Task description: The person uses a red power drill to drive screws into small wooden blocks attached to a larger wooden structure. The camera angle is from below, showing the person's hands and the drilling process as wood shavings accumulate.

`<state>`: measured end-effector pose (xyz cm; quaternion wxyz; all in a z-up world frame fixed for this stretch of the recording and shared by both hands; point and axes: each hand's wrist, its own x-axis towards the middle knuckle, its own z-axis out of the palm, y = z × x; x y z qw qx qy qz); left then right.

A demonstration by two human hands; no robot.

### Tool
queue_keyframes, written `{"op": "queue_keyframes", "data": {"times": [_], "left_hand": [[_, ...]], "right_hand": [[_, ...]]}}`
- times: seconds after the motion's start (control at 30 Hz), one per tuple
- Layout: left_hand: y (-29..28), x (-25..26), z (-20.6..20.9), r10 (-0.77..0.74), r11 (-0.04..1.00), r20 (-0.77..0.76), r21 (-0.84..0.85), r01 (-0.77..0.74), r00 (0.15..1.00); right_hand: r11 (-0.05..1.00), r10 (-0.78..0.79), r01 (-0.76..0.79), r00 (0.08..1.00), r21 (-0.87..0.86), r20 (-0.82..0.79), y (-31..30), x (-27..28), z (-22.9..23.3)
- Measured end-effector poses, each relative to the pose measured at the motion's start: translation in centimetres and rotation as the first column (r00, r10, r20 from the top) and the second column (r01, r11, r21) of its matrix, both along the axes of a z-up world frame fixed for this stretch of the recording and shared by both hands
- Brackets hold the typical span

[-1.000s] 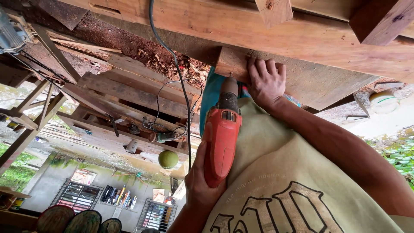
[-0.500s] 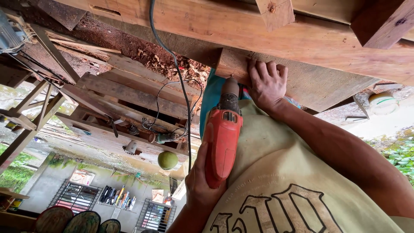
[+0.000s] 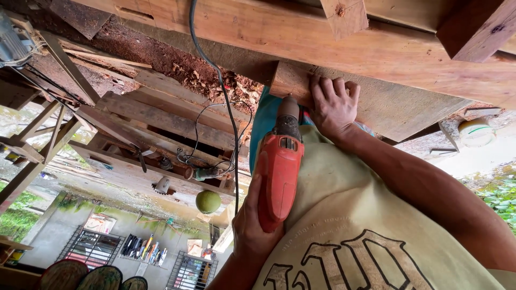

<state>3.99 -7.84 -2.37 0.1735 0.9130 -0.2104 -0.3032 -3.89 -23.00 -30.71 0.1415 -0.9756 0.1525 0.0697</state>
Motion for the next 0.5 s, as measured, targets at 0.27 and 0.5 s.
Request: {"op": "queue_keyframes", "data": {"times": [0.27, 0.5], "left_hand": [[-0.5, -0.2, -0.1, 0.014, 1.000, 0.018, 0.017, -0.015, 1.000], [0.7, -1.9, -0.4, 0.195, 0.975, -0.040, 0.113, -0.189, 0.980]], "right_hand": [[1.000, -0.017, 0.017, 0.999, 0.001, 0.031, -0.1, 0.2, 0.3], [0.997, -0.077, 0.076, 0.996, 0.023, 0.053, 1.3, -0.9, -0.7]]}}
